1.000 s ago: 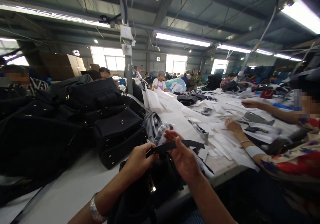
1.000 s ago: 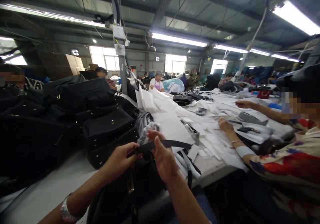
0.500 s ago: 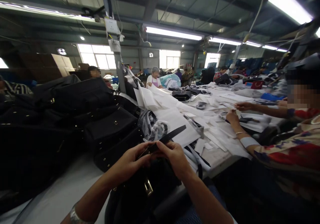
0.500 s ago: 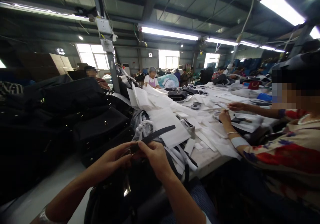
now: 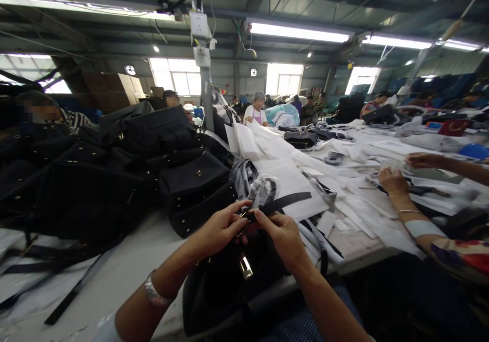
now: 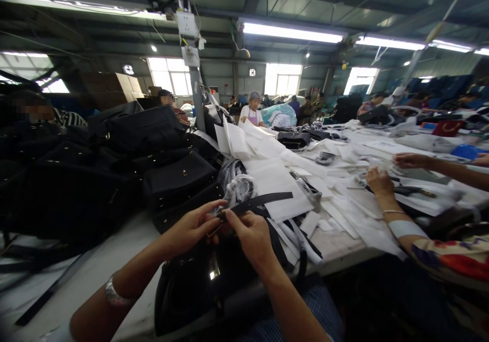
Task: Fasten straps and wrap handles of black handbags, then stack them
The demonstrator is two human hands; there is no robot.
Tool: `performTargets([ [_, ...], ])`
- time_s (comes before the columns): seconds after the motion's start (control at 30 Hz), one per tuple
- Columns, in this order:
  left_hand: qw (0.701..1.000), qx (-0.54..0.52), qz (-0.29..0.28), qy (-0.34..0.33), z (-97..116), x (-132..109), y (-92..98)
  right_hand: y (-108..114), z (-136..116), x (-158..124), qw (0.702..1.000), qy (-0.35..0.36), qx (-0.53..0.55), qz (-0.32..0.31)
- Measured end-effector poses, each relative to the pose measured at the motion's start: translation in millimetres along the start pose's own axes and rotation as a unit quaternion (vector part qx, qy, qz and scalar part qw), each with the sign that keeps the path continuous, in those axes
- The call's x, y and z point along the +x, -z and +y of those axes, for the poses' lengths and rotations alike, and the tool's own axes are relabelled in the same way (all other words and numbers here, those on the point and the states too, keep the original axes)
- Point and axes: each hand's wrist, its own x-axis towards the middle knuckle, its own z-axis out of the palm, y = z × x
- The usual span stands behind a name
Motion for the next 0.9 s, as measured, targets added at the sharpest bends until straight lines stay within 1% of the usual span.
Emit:
performTargets([
  [0.2,1.000,0.009,0.018,-0.010,-2.5,-0.1,-1.7,-0.9,-0.8,-1.1,0.999,0.025,-0.038,0.015],
  [0.33,0.999,0.008,0.035,-0.019,-6.1,0.3,-4.3,-1.0,-1.4,-1.8,0.998,0.026,-0.060,0.018],
  [0.47,0.999,-0.009,0.043,-0.012,-7.2,0.8,-6.1,-1.6,-1.6,-2.3,0.997,0.024,-0.071,0.023],
  [0.53,0.999,-0.014,0.040,-0.007,-6.7,0.6,-5.7,-1.7,-1.5,-2.6,0.997,0.025,-0.068,0.022],
  [0.7,1.000,-0.008,0.009,-0.002,-5.3,-1.0,-2.2,-0.6,-0.7,-2.9,0.998,0.019,-0.052,0.021],
  [0.8,1.000,0.002,0.009,-0.002,-5.3,-1.2,-1.4,0.0,-1.1,-2.6,0.998,0.019,-0.053,0.017],
  [0.9,1.000,0.003,0.008,0.003,-4.6,-0.4,-1.6,-0.7,-2.5,-2.9,0.997,0.035,-0.071,0.019],
])
